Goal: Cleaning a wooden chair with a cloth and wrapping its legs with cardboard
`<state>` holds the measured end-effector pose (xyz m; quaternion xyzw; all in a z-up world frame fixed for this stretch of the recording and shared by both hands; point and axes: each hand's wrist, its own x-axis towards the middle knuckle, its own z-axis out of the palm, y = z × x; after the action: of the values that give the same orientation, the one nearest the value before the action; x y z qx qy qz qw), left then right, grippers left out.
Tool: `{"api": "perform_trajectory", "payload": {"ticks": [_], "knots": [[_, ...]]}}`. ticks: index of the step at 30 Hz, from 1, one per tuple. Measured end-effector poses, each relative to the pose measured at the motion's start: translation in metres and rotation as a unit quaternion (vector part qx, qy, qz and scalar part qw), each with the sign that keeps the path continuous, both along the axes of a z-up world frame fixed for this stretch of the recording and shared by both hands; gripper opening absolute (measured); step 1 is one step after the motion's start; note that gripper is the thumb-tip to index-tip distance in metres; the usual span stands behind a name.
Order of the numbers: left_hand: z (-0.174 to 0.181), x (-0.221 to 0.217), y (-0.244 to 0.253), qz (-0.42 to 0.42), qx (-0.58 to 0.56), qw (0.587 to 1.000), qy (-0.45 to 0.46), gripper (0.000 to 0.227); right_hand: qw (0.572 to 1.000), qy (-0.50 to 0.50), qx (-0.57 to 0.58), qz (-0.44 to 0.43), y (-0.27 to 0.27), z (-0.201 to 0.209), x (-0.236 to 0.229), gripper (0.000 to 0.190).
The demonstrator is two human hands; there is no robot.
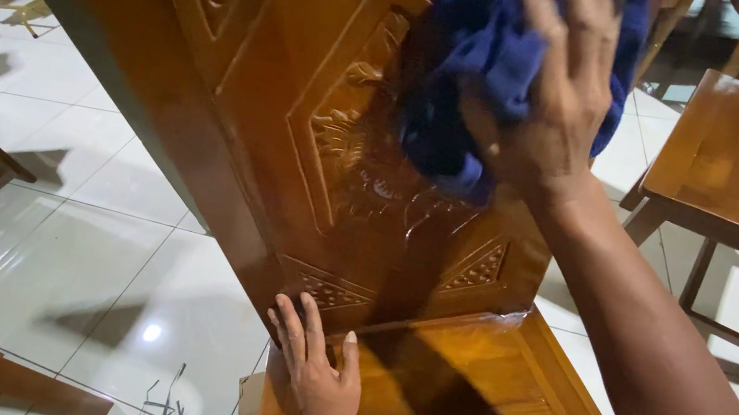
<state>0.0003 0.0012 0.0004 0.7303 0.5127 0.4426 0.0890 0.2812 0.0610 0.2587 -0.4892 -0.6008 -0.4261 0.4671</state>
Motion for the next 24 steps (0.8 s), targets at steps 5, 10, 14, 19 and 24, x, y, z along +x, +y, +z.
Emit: {"api": "perform_trajectory", "payload": {"ticks": [5,10,14,19,24], "knots": [[0.002,-0.001,-0.001,-0.007,-0.011,1.000,0.002,0.084,0.997,-0.047,-0.010,0.054,-0.020,-0.007,0.012,0.079],[0.003,-0.001,-0.001,-0.003,-0.031,0.999,0.015,0.085,0.996,0.025,0.051,0.070,-0.010,0.001,0.036,0.067],[0.003,0.000,-0.002,0.004,0.003,1.000,0.011,0.082,0.996,0.056,0.047,0.054,-0.013,0.018,0.026,0.070],[0.002,0.000,-0.001,0.005,-0.004,1.000,0.011,0.085,0.997,-0.027,0.030,0.062,-0.017,0.024,0.027,0.078],[0.000,0.001,-0.001,0.010,-0.010,1.000,0.007,0.080,0.995,-0.088,0.016,0.047,-0.017,0.029,0.027,0.064]]}}
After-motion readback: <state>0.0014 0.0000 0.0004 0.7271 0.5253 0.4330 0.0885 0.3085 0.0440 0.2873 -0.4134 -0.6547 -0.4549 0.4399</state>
